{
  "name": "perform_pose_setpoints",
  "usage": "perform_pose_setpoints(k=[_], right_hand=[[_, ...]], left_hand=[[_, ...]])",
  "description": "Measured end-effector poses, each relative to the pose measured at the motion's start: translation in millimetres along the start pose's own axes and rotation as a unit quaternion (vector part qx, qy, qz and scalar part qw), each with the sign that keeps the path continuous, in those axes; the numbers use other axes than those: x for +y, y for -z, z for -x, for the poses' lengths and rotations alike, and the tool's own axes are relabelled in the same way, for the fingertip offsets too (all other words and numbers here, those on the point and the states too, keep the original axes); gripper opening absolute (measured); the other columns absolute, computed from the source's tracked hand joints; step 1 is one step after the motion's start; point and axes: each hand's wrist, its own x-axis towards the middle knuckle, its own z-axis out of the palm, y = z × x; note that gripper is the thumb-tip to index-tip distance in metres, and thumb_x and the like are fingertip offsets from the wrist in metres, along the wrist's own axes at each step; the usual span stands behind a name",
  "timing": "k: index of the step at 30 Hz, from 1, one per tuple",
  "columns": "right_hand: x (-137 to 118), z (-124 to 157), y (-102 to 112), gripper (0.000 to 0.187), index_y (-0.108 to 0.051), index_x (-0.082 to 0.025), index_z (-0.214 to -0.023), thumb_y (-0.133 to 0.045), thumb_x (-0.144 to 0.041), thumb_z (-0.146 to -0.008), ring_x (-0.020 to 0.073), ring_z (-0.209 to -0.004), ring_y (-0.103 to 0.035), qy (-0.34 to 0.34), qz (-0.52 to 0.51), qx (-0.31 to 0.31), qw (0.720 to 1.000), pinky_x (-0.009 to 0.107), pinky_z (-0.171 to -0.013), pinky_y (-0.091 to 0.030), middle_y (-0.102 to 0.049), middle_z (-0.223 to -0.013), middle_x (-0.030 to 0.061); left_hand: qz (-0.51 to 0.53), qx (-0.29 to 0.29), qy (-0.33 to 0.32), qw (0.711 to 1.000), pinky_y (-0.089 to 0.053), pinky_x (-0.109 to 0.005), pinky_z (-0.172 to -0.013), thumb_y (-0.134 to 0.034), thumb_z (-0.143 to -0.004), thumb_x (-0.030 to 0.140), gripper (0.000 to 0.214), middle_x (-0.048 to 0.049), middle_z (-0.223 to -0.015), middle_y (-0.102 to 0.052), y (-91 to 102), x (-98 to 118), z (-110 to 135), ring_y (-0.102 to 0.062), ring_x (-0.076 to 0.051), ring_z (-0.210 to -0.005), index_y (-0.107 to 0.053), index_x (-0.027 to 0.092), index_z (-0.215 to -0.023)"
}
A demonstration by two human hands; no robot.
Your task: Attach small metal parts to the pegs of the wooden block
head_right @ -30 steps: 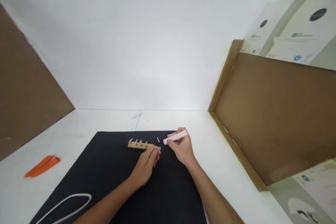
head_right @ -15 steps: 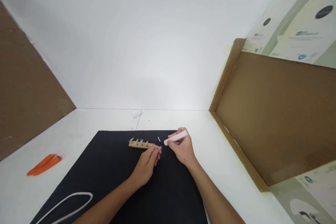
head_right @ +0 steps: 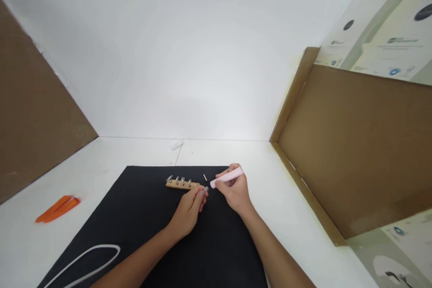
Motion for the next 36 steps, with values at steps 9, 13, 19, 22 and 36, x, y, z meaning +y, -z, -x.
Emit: perform_pose_setpoints(k=[9, 13, 19, 22, 36], right_hand=[[-4.0, 2.6, 2.3, 0.043, -0.038, -0.026, -0.084, -0.072, -0.016, -0.061, 0.0142, -0.058, -0.056, -0.007, -0.008, -0.061, 0.998, 0.025, -0.053, -0.044, -0.065, -0.070, -0.0045], [-4.7, 2.9, 0.6, 0.044, -0.037, -0.026, -0.085, -0.075, -0.020, -0.064, 0.0148, -0.060, -0.058, -0.011, -0.025, -0.046, 0.999, 0.027, -0.056, -0.047, -0.067, -0.073, -0.0034], [0.0, 0.4, -0.9, 0.042, -0.038, -0.026, -0.083, -0.073, -0.014, -0.064, 0.0138, -0.062, -0.058, 0.011, 0.030, 0.012, 0.999, 0.027, -0.060, -0.048, -0.066, -0.074, -0.0039], [-0.9, 0.7, 0.1, 0.042, -0.038, -0.026, -0.083, -0.071, -0.012, -0.062, 0.0132, -0.059, -0.056, 0.004, 0.022, -0.009, 1.000, 0.025, -0.056, -0.045, -0.064, -0.071, -0.0052], [-0.2, -4.3, 1.6, 0.042, -0.038, -0.026, -0.082, -0.073, -0.016, -0.062, 0.0146, -0.061, -0.057, 0.000, 0.023, 0.029, 0.999, 0.028, -0.060, -0.047, -0.065, -0.071, -0.0051]], left_hand=[[0.002, -0.006, -0.004, 1.000, -0.038, -0.026, -0.060, -0.032, -0.097, 0.041, 0.035, -0.0004, -0.071, -0.054, 0.6, 1.4, -0.6, -0.050, -0.014, -0.062, -0.056, 0.018, -0.085], [-0.007, -0.010, -0.006, 1.000, -0.038, -0.026, -0.061, -0.033, -0.097, 0.040, 0.034, -0.0007, -0.071, -0.055, 1.1, 3.4, -0.1, -0.051, -0.015, -0.064, -0.057, 0.018, -0.085], [-0.011, -0.009, -0.002, 1.000, -0.039, -0.026, -0.062, -0.033, -0.097, 0.039, 0.033, -0.0006, -0.072, -0.056, 1.5, 3.4, 0.6, -0.051, -0.015, -0.064, -0.056, 0.018, -0.086], [-0.011, -0.009, -0.006, 1.000, -0.038, -0.026, -0.062, -0.033, -0.097, 0.040, 0.034, -0.0004, -0.071, -0.055, 1.3, 3.0, 0.1, -0.051, -0.015, -0.064, -0.056, 0.018, -0.085], [-0.015, -0.012, 0.000, 1.000, -0.038, -0.026, -0.061, -0.034, -0.097, 0.039, 0.033, -0.0006, -0.071, -0.056, 1.0, 5.0, 0.2, -0.051, -0.015, -0.064, -0.057, 0.019, -0.085]])
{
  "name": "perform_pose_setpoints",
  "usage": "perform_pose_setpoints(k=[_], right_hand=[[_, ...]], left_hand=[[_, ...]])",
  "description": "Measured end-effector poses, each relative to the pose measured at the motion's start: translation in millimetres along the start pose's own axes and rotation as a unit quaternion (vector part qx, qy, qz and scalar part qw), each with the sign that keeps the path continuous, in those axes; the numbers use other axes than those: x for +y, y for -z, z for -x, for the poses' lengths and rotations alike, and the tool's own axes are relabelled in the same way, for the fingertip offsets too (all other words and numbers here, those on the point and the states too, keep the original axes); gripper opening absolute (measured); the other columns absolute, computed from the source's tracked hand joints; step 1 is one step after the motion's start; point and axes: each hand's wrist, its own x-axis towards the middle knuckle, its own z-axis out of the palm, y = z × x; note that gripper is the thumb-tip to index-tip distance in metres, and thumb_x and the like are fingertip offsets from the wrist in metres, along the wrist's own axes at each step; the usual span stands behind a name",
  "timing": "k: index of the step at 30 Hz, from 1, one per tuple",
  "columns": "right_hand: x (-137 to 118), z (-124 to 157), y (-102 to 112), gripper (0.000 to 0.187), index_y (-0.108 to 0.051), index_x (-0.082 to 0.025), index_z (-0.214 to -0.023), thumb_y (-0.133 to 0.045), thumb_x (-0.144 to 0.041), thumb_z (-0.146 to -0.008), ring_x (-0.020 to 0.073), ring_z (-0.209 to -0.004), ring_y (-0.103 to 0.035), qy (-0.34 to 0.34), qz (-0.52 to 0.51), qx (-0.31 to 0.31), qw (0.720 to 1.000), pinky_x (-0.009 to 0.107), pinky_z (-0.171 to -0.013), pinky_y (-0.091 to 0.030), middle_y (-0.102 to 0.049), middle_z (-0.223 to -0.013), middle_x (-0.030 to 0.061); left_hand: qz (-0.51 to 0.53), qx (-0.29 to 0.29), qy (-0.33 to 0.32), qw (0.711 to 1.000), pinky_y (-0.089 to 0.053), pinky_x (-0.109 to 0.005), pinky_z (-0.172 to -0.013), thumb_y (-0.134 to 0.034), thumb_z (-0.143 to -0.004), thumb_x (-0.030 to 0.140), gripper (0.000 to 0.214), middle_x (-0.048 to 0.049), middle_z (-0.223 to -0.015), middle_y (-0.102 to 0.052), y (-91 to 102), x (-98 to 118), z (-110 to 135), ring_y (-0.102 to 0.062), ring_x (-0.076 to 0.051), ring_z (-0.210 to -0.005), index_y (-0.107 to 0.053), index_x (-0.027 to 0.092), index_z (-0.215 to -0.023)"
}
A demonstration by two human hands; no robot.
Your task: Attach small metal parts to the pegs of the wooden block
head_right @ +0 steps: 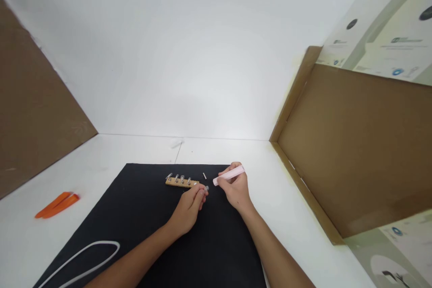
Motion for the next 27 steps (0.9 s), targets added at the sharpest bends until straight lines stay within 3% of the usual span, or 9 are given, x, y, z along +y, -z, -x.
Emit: perform_pose_setpoints(k=[7, 9, 16, 23, 27], right_hand=[[-2.4, 6.1, 1.3, 0.042, -0.038, -0.026, -0.083, -0.073, -0.016, -0.062, 0.0138, -0.058, -0.056, -0.019, -0.048, -0.097, 0.994, 0.026, -0.054, -0.044, -0.065, -0.071, -0.0050], [-2.1, 6.5, 0.5, 0.042, -0.038, -0.026, -0.083, -0.074, -0.018, -0.064, 0.0145, -0.060, -0.058, -0.020, -0.056, -0.092, 0.994, 0.027, -0.056, -0.047, -0.066, -0.072, -0.0045], [0.4, -0.1, 1.2, 0.045, -0.038, -0.026, -0.085, -0.076, -0.018, -0.062, 0.0155, -0.062, -0.061, -0.001, -0.010, 0.010, 1.000, 0.029, -0.061, -0.051, -0.067, -0.072, -0.0041], [-4.7, 5.3, 0.5, 0.043, -0.037, -0.026, -0.080, -0.073, -0.014, -0.060, 0.0135, -0.055, -0.055, -0.003, -0.021, -0.058, 0.998, 0.025, -0.052, -0.044, -0.065, -0.068, -0.0052], [-2.4, 6.5, 1.1, 0.043, -0.038, -0.026, -0.082, -0.075, -0.018, -0.063, 0.0137, -0.057, -0.057, -0.011, -0.060, -0.079, 0.995, 0.025, -0.053, -0.047, -0.066, -0.070, -0.0049]], left_hand=[[-0.005, -0.004, -0.003, 1.000, -0.039, -0.026, -0.062, -0.034, -0.096, 0.038, 0.032, -0.0004, -0.070, -0.056, 1.4, 2.9, 0.5, -0.052, -0.015, -0.064, -0.057, 0.019, -0.085], [-0.004, -0.005, -0.001, 1.000, -0.039, -0.026, -0.062, -0.034, -0.096, 0.038, 0.032, -0.0002, -0.069, -0.056, 1.5, 3.3, 0.5, -0.052, -0.015, -0.063, -0.057, 0.019, -0.085], [-0.005, -0.001, -0.002, 1.000, -0.039, -0.026, -0.062, -0.034, -0.096, 0.040, 0.034, -0.0007, -0.071, -0.056, 0.5, 1.2, 0.1, -0.052, -0.015, -0.063, -0.057, 0.019, -0.085], [-0.006, -0.002, -0.006, 1.000, -0.038, -0.026, -0.062, -0.034, -0.097, 0.038, 0.032, -0.0002, -0.069, -0.056, 0.9, 1.7, 0.1, -0.051, -0.015, -0.063, -0.057, 0.019, -0.085], [-0.007, -0.004, -0.002, 1.000, -0.038, -0.026, -0.062, -0.034, -0.097, 0.036, 0.031, -0.0001, -0.070, -0.055, 1.3, 2.8, -0.2, -0.051, -0.015, -0.063, -0.057, 0.019, -0.085]])
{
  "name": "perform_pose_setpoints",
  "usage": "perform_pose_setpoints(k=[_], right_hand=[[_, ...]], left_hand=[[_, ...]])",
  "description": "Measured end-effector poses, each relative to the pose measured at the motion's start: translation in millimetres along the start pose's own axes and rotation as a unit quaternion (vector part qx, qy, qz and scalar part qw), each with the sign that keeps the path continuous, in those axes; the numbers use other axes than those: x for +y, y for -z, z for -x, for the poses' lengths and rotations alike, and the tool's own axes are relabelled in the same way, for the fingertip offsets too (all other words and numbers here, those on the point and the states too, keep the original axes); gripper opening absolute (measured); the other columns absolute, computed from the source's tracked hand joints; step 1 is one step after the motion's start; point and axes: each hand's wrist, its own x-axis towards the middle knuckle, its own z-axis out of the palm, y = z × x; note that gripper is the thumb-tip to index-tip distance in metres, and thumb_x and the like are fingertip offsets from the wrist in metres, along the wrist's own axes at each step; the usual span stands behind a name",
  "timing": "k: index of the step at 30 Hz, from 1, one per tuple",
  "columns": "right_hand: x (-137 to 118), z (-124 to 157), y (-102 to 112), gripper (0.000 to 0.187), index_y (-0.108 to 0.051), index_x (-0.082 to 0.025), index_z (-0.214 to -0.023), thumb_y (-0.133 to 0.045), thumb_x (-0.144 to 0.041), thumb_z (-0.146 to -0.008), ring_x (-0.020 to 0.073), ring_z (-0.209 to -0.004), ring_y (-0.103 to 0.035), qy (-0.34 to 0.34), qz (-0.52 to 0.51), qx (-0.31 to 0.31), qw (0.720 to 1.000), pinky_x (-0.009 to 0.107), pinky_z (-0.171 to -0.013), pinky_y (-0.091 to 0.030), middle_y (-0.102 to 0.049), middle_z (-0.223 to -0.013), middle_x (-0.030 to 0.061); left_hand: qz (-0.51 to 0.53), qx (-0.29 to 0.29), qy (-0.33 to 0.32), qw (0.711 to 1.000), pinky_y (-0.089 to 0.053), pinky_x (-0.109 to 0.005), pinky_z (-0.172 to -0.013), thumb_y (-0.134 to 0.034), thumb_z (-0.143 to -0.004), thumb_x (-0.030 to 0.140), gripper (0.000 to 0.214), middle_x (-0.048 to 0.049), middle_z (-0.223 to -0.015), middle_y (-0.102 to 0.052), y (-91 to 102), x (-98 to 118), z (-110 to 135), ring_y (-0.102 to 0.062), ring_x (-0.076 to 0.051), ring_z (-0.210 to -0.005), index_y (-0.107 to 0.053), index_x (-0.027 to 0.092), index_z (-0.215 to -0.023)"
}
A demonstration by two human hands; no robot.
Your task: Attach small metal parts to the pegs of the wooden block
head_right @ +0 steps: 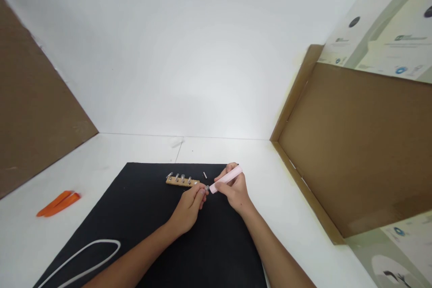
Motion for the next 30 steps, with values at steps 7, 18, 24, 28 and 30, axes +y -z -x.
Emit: perform_pose_setpoints(k=[7, 18, 24, 28, 30], right_hand=[[4.2, -5.0, 0.2, 0.047, -0.038, -0.026, -0.088, -0.078, -0.021, -0.065, 0.0155, -0.063, -0.063, -0.005, 0.019, 0.089, 0.996, 0.030, -0.062, -0.055, -0.069, -0.076, -0.0029], [-0.6, -0.2, -0.6, 0.043, -0.038, -0.025, -0.082, -0.074, -0.016, -0.062, 0.0123, -0.054, -0.056, 0.004, 0.010, 0.001, 1.000, 0.024, -0.051, -0.047, -0.066, -0.069, -0.0050], [0.4, -0.8, -1.8, 0.044, -0.038, -0.025, -0.084, -0.077, -0.019, -0.065, 0.0138, -0.059, -0.061, 0.006, 0.006, 0.036, 0.999, 0.028, -0.059, -0.052, -0.069, -0.074, -0.0031], [2.5, -3.9, 0.5, 0.044, -0.039, -0.025, -0.084, -0.076, -0.015, -0.063, 0.0134, -0.058, -0.060, 0.005, 0.040, 0.082, 0.996, 0.027, -0.057, -0.053, -0.068, -0.071, -0.0047], [2.3, -3.8, 1.4, 0.044, -0.038, -0.025, -0.084, -0.075, -0.013, -0.063, 0.0129, -0.056, -0.059, 0.000, 0.039, 0.066, 0.997, 0.025, -0.055, -0.052, -0.067, -0.069, -0.0050]], left_hand=[[-0.002, 0.001, -0.008, 1.000, -0.039, -0.026, -0.062, -0.034, -0.097, 0.037, 0.032, -0.0008, -0.072, -0.057, -1.0, -3.3, 0.4, -0.052, -0.015, -0.065, -0.057, 0.018, -0.085], [-0.005, -0.004, -0.007, 1.000, -0.039, -0.026, -0.063, -0.034, -0.097, 0.034, 0.031, 0.0003, -0.071, -0.055, -1.0, -2.0, 1.0, -0.052, -0.014, -0.065, -0.057, 0.018, -0.086], [-0.011, -0.008, -0.004, 1.000, -0.039, -0.026, -0.062, -0.033, -0.097, 0.036, 0.032, -0.0002, -0.072, -0.056, 0.1, -0.5, 0.7, -0.052, -0.014, -0.064, -0.057, 0.018, -0.085], [-0.011, -0.006, -0.006, 1.000, -0.039, -0.026, -0.062, -0.033, -0.097, 0.036, 0.032, -0.0003, -0.072, -0.057, -0.2, -1.4, 1.2, -0.052, -0.014, -0.064, -0.057, 0.018, -0.086], [-0.013, -0.006, -0.008, 1.000, -0.039, -0.026, -0.062, -0.033, -0.097, 0.035, 0.032, -0.0002, -0.071, -0.057, 0.0, -1.4, 1.2, -0.052, -0.014, -0.064, -0.057, 0.018, -0.086]])
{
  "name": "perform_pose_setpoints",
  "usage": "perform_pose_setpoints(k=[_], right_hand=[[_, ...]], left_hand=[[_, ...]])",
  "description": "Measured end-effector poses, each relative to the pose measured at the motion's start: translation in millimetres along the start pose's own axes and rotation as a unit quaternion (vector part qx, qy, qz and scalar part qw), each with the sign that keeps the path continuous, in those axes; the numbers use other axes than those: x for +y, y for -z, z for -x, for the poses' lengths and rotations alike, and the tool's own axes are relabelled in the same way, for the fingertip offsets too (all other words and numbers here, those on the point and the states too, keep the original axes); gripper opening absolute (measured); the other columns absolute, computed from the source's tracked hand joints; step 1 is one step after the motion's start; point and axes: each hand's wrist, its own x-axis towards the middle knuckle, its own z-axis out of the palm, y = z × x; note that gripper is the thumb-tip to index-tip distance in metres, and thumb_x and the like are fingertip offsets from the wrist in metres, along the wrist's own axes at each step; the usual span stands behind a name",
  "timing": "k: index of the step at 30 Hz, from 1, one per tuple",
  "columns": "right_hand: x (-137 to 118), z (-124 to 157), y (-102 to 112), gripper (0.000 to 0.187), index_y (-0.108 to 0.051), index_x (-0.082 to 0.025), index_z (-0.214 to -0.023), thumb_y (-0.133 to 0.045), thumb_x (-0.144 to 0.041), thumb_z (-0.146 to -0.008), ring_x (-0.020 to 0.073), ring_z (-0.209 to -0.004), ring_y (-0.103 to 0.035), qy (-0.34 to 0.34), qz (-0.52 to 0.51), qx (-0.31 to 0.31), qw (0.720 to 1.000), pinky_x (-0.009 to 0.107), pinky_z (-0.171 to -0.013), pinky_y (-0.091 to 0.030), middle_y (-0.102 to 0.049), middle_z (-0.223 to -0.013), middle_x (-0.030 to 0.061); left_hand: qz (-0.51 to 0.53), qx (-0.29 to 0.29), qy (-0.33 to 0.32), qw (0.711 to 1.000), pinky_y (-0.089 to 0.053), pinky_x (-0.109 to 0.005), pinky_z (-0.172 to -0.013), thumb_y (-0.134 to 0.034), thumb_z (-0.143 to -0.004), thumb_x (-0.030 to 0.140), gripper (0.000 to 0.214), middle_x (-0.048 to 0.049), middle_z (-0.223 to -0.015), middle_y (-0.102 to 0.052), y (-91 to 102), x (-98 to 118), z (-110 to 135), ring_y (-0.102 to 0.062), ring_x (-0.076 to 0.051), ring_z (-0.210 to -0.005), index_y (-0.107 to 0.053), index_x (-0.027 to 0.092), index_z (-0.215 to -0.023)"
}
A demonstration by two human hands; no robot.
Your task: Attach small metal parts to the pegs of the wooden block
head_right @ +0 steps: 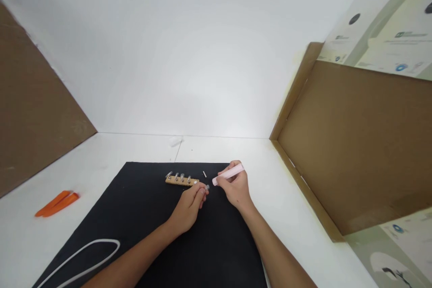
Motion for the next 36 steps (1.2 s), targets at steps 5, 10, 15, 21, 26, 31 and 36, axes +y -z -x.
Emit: perform_pose_setpoints(k=[5, 10, 15, 21, 26, 31, 36], right_hand=[[-0.6, 4.2, -0.5, 0.044, -0.038, -0.025, -0.084, -0.077, -0.016, -0.064, 0.0111, -0.053, -0.057, -0.021, -0.068, -0.096, 0.993, 0.023, -0.049, -0.050, -0.067, -0.072, -0.0046], [-0.3, 3.7, -3.8, 0.045, -0.038, -0.025, -0.085, -0.079, -0.021, -0.065, 0.0136, -0.059, -0.063, -0.034, -0.073, -0.044, 0.996, 0.028, -0.057, -0.056, -0.069, -0.076, -0.0033], [-1.5, -0.6, -2.0, 0.045, -0.038, -0.025, -0.082, -0.078, -0.017, -0.062, 0.0135, -0.056, -0.061, -0.023, -0.020, 0.005, 1.000, 0.027, -0.055, -0.055, -0.068, -0.070, -0.0050], [-1.8, 4.1, 0.0, 0.045, -0.038, -0.025, -0.083, -0.077, -0.016, -0.064, 0.0120, -0.053, -0.059, -0.041, -0.062, -0.103, 0.992, 0.023, -0.049, -0.051, -0.066, -0.071, -0.0049], [-0.2, 4.8, -2.7, 0.046, -0.038, -0.025, -0.085, -0.079, -0.020, -0.064, 0.0129, -0.057, -0.061, -0.042, -0.077, -0.073, 0.993, 0.026, -0.054, -0.055, -0.068, -0.074, -0.0041], [-2.0, -1.8, -0.7, 0.046, -0.039, -0.025, -0.084, -0.078, -0.017, -0.061, 0.0139, -0.055, -0.062, -0.032, -0.030, -0.003, 0.999, 0.027, -0.054, -0.055, -0.068, -0.069, -0.0050], [-6.3, 1.8, 0.9, 0.044, -0.038, -0.025, -0.082, -0.077, -0.016, -0.061, 0.0129, -0.051, -0.058, -0.044, -0.028, -0.090, 0.995, 0.025, -0.048, -0.051, -0.066, -0.069, -0.0057]], left_hand=[[-0.004, -0.006, -0.005, 1.000, -0.038, -0.026, -0.063, -0.033, -0.098, 0.035, 0.032, 0.0007, -0.069, -0.055, 1.0, 1.9, -1.1, -0.051, -0.014, -0.064, -0.056, 0.018, -0.083], [0.001, -0.007, -0.006, 1.000, -0.038, -0.025, -0.062, -0.033, -0.098, 0.035, 0.031, 0.0003, -0.071, -0.056, 0.2, 0.1, -0.4, -0.052, -0.014, -0.064, -0.056, 0.018, -0.085], [0.001, -0.006, -0.005, 1.000, -0.039, -0.025, -0.062, -0.034, -0.098, 0.035, 0.031, -0.0002, -0.073, -0.057, -0.2, -1.8, -0.2, -0.052, -0.014, -0.065, -0.057, 0.018, -0.086], [-0.008, -0.007, -0.005, 1.000, -0.037, -0.026, -0.062, -0.033, -0.098, 0.034, 0.032, 0.0003, -0.069, -0.055, 1.0, 1.8, -0.5, -0.052, -0.014, -0.065, -0.056, 0.018, -0.081], [-0.008, -0.009, -0.008, 1.000, -0.038, -0.026, -0.062, -0.033, -0.098, 0.034, 0.031, 0.0002, -0.071, -0.056, 0.3, 0.1, 0.4, -0.052, -0.014, -0.065, -0.056, 0.018, -0.083], [0.004, -0.007, -0.003, 1.000, -0.039, -0.025, -0.062, -0.033, -0.098, 0.036, 0.031, -0.0006, -0.073, -0.057, -0.5, -2.8, 0.5, -0.052, -0.014, -0.066, -0.056, 0.018, -0.086], [-0.003, -0.011, -0.002, 1.000, -0.038, -0.026, -0.062, -0.033, -0.098, 0.035, 0.032, 0.0004, -0.070, -0.055, 0.9, 1.5, -0.2, -0.052, -0.014, -0.065, -0.056, 0.019, -0.083]])
